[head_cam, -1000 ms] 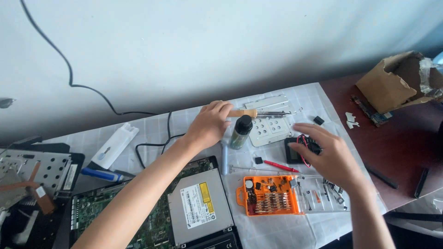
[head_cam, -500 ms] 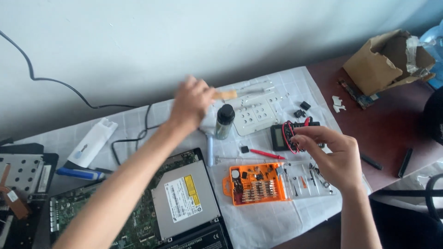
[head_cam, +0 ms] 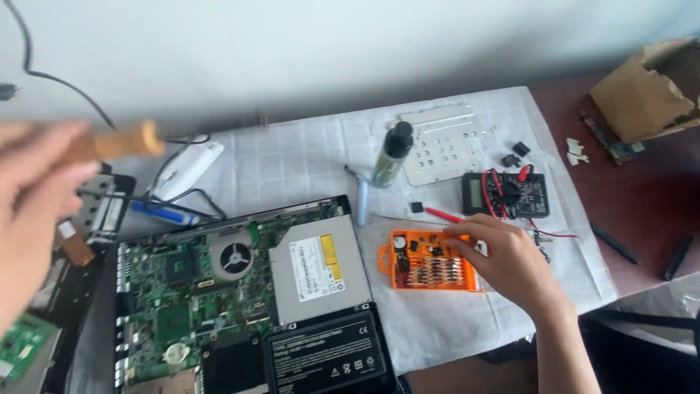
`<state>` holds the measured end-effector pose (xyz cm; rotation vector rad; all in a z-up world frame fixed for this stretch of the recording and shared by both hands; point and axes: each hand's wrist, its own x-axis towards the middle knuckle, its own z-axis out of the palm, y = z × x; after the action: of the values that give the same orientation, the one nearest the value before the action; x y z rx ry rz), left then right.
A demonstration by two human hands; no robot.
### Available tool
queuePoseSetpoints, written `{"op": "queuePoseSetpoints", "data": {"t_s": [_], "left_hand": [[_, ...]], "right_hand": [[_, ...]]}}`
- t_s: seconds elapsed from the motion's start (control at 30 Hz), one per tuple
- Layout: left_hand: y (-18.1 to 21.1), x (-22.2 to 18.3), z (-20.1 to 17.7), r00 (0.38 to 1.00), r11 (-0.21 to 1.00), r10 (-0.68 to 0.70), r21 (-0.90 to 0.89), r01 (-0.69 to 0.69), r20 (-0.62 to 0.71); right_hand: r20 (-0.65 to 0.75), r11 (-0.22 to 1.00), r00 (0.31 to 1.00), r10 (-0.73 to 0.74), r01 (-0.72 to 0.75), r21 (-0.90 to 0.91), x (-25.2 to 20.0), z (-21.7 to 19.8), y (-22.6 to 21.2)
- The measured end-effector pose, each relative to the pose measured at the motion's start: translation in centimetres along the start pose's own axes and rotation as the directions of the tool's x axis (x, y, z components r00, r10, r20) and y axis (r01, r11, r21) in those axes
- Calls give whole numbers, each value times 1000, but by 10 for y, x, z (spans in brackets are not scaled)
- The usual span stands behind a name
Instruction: Using a soldering iron to repair or attach components to a laptop motherboard after testing with a multimeter.
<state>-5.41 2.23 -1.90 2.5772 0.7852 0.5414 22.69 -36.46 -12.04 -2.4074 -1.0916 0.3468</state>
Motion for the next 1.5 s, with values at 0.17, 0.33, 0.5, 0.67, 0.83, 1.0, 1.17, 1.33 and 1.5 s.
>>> {"op": "queuePoseSetpoints", "data": {"t_s": [0.17, 0.33, 0.5, 0.67, 0.83, 1.0, 1.17, 1.33, 1.5], "left_hand": [[-41, -61, 4, 977, 984, 174, 58, -168, -125], [-26, -79, 18, 962, 917, -218, -371, 144, -167], [-54, -76, 46, 768, 571, -445, -807, -153, -461], [-64, -80, 47, 775, 486, -355, -811, -326, -524], [-58, -77, 45, 774, 170, -508, -925, -341, -379], [-56, -72, 41, 897, 165, -306, -946, -279, -318], [-55, -72, 35, 939, 24, -278, -978, -205, -204], [-54, -83, 47, 887, 179, -423, -976, -120, -187], [-62, -99, 67, 793, 438, -424, -865, -244, -438]], "right_hand": [[-81, 992, 995, -54, 45, -119, 1, 21, -3], [-214, 979, 973, -88, 45, -197, -6, 40, -13], [-250, 962, 963, -102, 31, -272, -10, 47, -16], [-301, 972, 951, -70, -3, -236, -15, 56, -21], [-307, 982, 943, 129, -164, -93, -21, 51, -47], [-309, 984, 941, 134, -163, -70, -24, 46, -58], [-237, 951, 937, 255, -198, 239, -12, 39, -111], [-72, 804, 976, 206, -127, 581, 8, 51, -125], [66, 791, 992, -109, 47, 610, 37, 82, -139]]}}
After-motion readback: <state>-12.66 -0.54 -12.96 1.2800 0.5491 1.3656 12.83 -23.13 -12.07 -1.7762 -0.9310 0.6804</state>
